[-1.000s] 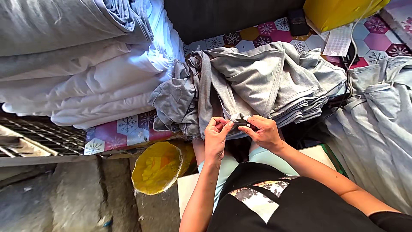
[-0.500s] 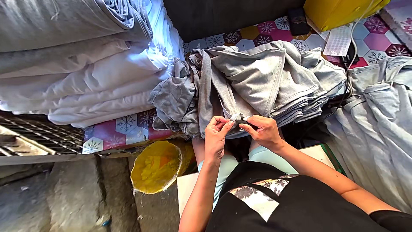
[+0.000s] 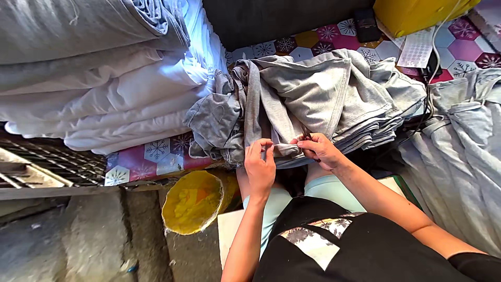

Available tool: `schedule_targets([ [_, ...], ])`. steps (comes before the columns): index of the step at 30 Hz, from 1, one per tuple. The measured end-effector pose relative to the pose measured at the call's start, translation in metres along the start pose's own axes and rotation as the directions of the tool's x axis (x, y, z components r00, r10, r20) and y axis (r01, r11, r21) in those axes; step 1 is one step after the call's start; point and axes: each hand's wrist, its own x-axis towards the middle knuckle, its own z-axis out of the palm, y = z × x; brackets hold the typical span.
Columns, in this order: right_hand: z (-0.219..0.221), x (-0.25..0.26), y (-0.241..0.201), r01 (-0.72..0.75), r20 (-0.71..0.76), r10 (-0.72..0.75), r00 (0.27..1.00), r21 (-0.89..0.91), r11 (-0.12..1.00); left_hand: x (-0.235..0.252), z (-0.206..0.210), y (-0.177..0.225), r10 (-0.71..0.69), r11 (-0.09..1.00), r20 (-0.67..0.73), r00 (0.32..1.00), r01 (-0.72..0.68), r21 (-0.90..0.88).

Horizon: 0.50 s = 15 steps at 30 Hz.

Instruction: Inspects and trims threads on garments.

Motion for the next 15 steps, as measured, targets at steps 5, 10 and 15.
schedule_targets([
  [5, 0.004, 0.0, -0.001, -0.047, -0.022, 0.048, 0.999, 0.037, 0.998, -0.012, 0.012, -0.002, 0.412, 0.911, -0.148, 0.899, -0.412, 0.03],
  [10, 0.006, -0.001, 0.001, -0.039, -0.016, 0.04, 0.999, 0.022, 0.999, -0.013, 0.019, -0.001, 0.376, 0.926, -0.071, 0.924, -0.377, -0.014],
  [15, 0.01, -0.001, 0.002, -0.05, -0.039, 0.051, 0.998, 0.034, 0.998, -0.013, 0.024, -0.007, 0.402, 0.894, -0.184, 0.897, -0.428, -0.133],
])
